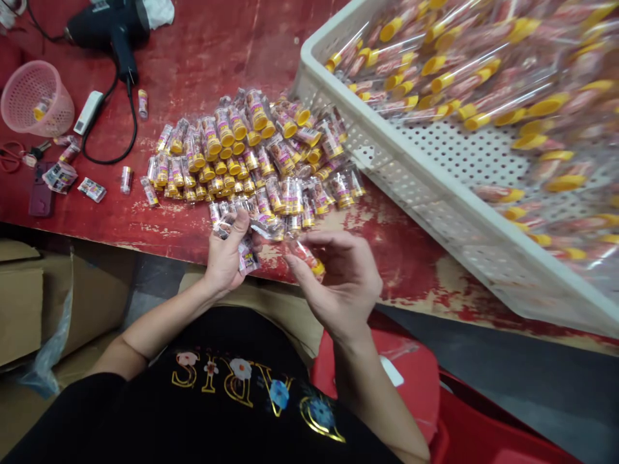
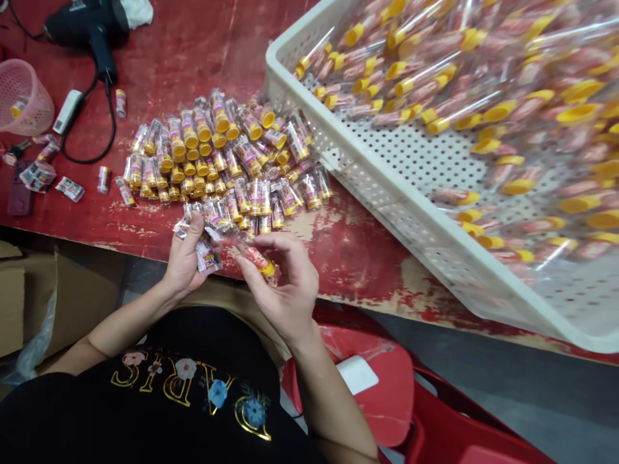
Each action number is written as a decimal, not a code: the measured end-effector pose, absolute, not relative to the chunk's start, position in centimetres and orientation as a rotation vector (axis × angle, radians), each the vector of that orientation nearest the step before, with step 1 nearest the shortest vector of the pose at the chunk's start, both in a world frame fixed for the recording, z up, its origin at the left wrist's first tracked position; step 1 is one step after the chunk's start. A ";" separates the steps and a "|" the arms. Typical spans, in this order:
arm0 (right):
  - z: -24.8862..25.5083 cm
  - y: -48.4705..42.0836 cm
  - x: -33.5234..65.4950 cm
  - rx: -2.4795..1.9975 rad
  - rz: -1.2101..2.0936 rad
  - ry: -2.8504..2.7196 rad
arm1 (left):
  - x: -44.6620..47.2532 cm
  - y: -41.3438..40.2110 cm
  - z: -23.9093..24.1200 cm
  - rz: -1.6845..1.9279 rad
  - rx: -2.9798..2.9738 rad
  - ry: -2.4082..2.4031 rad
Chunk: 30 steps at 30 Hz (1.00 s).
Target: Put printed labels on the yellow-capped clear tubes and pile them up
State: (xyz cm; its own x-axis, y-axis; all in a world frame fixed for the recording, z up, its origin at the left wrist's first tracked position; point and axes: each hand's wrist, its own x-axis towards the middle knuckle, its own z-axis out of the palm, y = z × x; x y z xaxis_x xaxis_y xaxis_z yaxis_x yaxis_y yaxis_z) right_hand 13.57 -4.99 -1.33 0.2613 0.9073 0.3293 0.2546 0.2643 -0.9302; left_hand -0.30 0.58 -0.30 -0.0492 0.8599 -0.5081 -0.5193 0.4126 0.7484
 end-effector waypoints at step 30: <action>-1.6 -5.9 13.6 -1.190 0.456 -1.342 | -0.2 0.2 0.8 0.805 0.522 0.981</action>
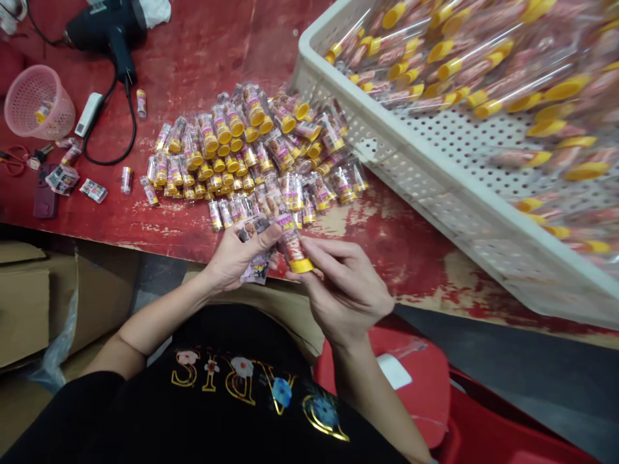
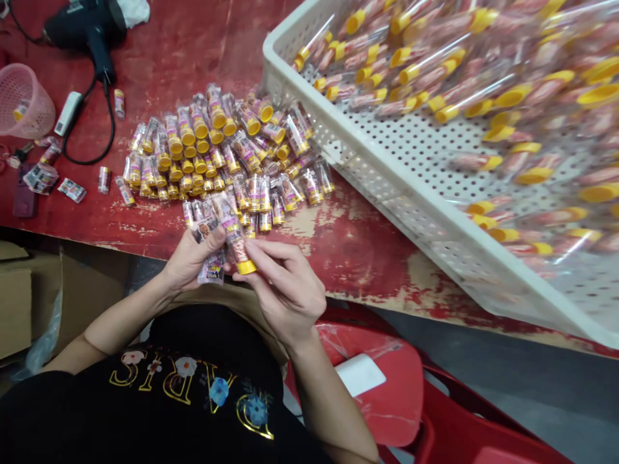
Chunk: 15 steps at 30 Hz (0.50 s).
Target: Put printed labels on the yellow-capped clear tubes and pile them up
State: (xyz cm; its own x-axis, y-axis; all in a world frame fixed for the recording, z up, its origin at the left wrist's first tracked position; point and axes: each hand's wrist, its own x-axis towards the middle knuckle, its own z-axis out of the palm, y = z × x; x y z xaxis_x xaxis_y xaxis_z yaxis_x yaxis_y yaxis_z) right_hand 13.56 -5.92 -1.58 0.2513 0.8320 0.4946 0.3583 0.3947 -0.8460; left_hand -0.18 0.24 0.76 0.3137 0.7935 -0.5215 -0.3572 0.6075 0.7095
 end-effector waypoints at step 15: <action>-0.6 -6.0 13.2 -1.233 0.525 -1.157 | -0.2 -0.9 2.0 0.791 0.610 0.941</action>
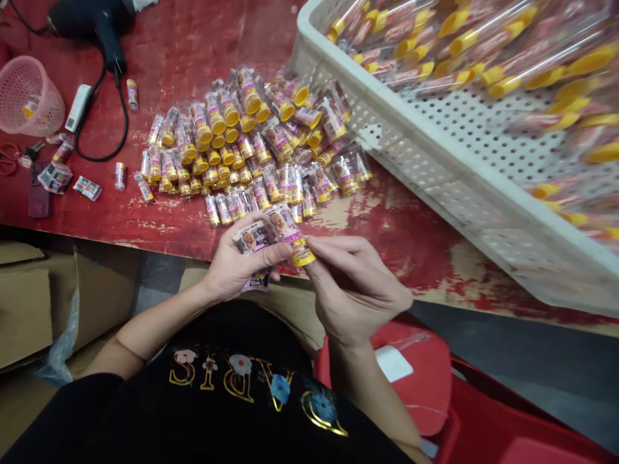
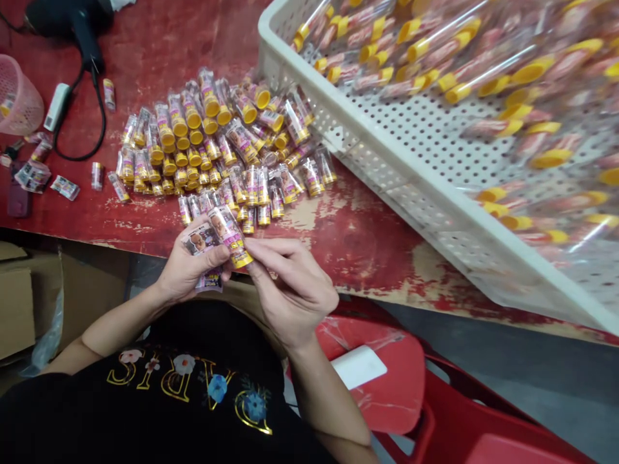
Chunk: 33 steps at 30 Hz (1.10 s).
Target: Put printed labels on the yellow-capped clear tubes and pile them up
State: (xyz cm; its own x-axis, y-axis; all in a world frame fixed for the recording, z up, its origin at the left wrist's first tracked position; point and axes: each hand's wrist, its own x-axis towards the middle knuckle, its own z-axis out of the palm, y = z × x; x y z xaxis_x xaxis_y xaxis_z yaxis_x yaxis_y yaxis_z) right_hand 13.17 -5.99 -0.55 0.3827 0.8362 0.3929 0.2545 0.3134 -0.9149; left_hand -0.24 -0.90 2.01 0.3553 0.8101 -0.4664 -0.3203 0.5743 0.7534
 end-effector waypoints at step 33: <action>-5.9 4.8 21.5 -1.473 0.250 -1.393 | -2.9 0.4 -0.4 0.913 0.237 1.141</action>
